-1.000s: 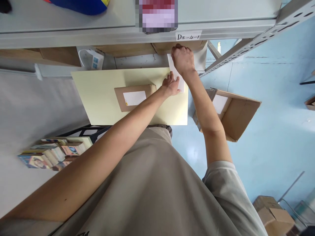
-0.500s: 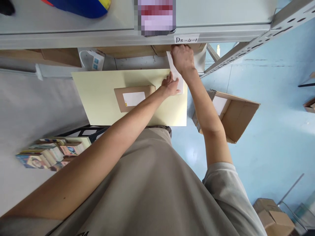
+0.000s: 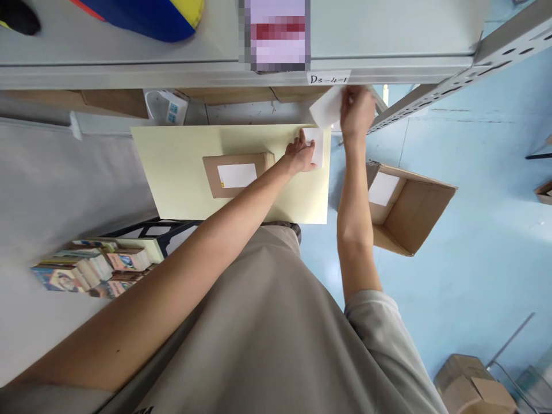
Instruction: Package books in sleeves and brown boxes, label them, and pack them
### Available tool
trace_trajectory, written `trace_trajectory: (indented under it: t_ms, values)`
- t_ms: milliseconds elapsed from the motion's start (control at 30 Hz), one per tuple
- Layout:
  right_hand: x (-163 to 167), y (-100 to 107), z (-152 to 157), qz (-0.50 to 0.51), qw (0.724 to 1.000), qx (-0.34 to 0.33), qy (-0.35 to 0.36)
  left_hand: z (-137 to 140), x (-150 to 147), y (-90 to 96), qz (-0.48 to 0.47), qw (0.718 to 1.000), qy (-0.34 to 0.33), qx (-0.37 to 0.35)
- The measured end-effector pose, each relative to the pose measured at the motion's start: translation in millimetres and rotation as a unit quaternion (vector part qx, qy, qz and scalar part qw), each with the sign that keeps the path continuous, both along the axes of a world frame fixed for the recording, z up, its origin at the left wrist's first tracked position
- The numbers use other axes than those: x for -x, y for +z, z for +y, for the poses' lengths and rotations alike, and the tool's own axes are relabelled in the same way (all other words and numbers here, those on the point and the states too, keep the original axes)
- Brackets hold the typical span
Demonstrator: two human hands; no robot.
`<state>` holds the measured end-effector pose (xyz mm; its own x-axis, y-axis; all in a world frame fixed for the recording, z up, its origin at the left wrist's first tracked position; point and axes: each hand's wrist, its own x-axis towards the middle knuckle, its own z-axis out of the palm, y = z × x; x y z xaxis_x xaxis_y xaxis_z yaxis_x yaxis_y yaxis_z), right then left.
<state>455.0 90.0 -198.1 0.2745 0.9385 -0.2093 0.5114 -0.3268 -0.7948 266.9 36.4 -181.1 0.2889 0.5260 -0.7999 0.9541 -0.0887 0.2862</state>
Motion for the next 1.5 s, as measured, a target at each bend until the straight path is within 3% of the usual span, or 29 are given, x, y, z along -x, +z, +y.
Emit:
trace_trajectory:
  t_ms: [100,167,300,400,467,567,667,733,967,1133,1333,1500]
  values:
    - [-19.9,9.4,-31.1,0.011,0.988,-0.054,-0.147,0.5,0.7,0.1,0.001,1.000,-0.005,-0.007]
    - [-10.5,21.0,-52.2,0.048,0.979,-0.069,-0.185,1.8,0.0,-0.8,-0.007,1.000,-0.005,-0.009]
    - [38.1,51.1,-88.0,0.083,0.976,-0.102,-0.171,-2.3,2.6,4.9,-0.007,1.000,0.012,-0.017]
    - [65.3,72.6,-115.7,0.145,0.976,-0.079,-0.146,-22.3,22.2,20.9,-0.051,0.992,0.097,-0.063]
    - [72.7,83.1,-137.0,0.183,0.970,-0.046,-0.154,-44.6,47.9,37.1,-0.149,0.970,0.183,-0.066]
    - [77.1,90.0,-168.9,0.231,0.960,-0.006,-0.157,-83.5,97.4,66.4,-0.302,0.900,0.312,0.023]
    - [84.7,88.6,-192.9,0.271,0.949,0.018,-0.159,-116.3,141.1,93.2,-0.356,0.847,0.391,0.038]
    - [92.7,86.9,-202.7,0.285,0.944,0.027,-0.162,-130.9,160.2,105.7,-0.370,0.829,0.419,0.019]
    - [121.6,97.1,-216.0,0.268,0.956,0.052,-0.112,-154.2,188.9,128.4,-0.363,0.819,0.443,-0.016]
    - [136.1,100.6,-224.8,0.259,0.959,0.056,-0.097,-166.2,210.0,128.8,-0.382,0.814,0.434,-0.054]
    - [152.9,110.3,-231.5,0.318,0.946,-0.065,0.018,-175.5,249.8,118.7,-0.424,0.812,0.350,-0.195]
    - [172.5,126.9,-241.4,0.287,0.950,-0.093,0.080,-185.0,282.4,119.6,-0.444,0.783,0.358,-0.247]
